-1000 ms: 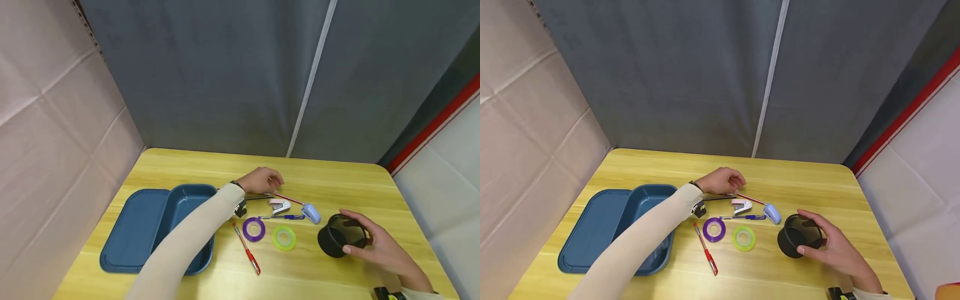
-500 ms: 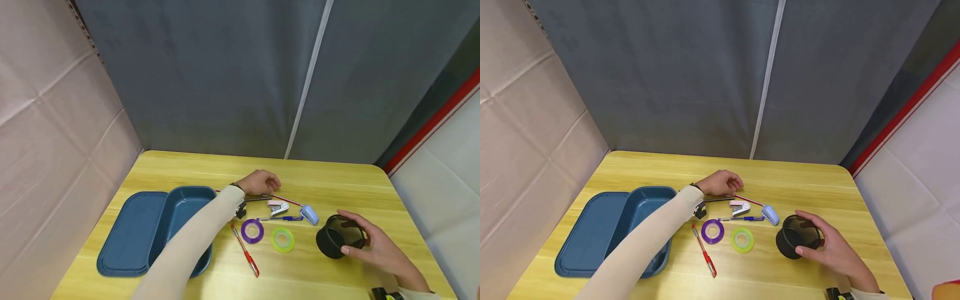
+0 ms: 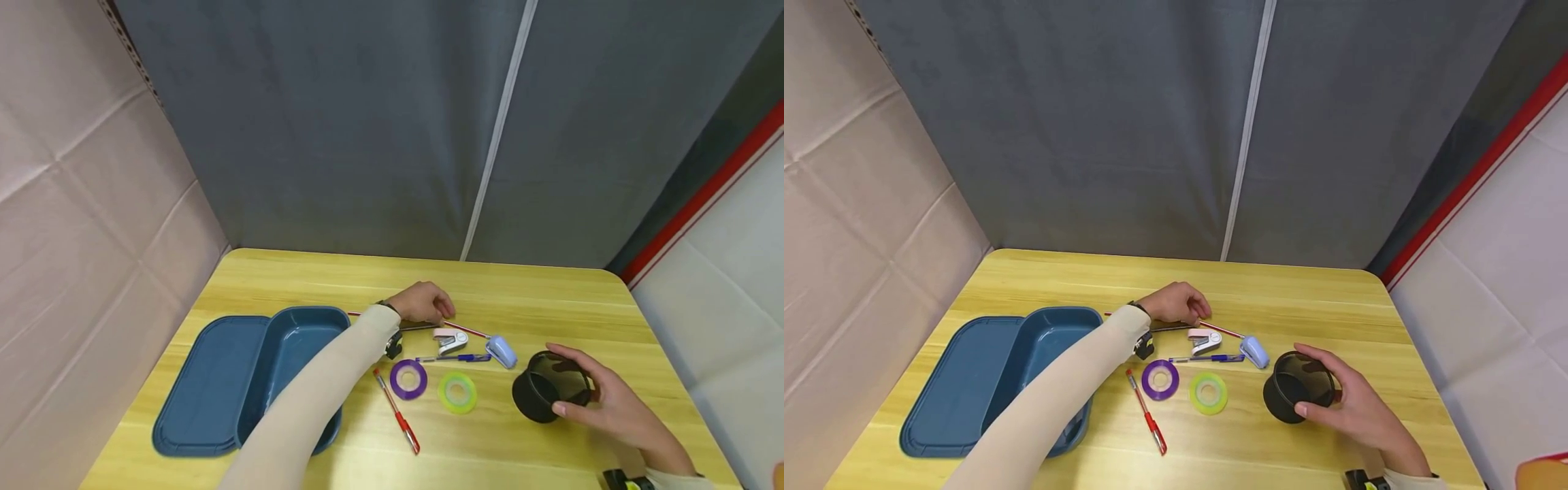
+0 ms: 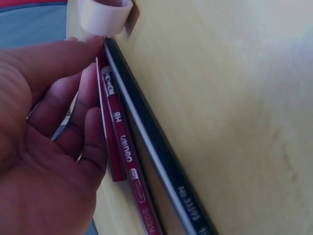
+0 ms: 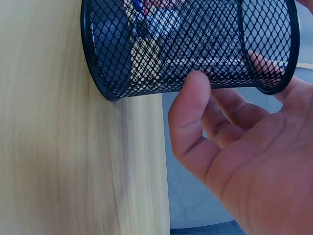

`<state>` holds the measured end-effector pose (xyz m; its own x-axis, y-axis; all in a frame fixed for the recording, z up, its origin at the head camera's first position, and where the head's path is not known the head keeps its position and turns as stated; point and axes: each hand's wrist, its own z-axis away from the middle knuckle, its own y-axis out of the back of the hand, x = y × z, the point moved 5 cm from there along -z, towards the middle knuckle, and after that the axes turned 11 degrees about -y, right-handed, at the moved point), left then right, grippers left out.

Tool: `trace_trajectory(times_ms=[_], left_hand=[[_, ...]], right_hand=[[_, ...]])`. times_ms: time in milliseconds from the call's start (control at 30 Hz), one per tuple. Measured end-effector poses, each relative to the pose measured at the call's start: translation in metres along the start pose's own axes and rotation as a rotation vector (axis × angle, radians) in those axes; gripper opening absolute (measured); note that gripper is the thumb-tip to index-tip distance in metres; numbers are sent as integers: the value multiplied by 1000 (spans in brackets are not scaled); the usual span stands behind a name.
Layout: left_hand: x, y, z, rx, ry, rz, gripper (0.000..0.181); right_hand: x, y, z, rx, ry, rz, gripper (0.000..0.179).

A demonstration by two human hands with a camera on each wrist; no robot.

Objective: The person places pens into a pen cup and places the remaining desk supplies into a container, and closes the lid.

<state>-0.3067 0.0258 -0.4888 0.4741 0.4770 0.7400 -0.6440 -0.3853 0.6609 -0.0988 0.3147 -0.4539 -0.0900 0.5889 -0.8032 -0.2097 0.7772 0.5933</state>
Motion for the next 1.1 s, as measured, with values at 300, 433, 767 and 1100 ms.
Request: trace_trajectory(times_ms=[300,433,767,1100], left_hand=[[7,-1,-1,18,5,20,20],[8,-2,-4,29,4,-2,19],[3,-6,-14,51,-13,-36,15],[0,-8,-17,39,-22,-51,15]], right_hand=[[3,0,0,8,-8,-7,81],[1,0,-1,14,11,13,81],[4,-1,-4,18,30,3,81],[1,-3,-4,23,49,-11,80]])
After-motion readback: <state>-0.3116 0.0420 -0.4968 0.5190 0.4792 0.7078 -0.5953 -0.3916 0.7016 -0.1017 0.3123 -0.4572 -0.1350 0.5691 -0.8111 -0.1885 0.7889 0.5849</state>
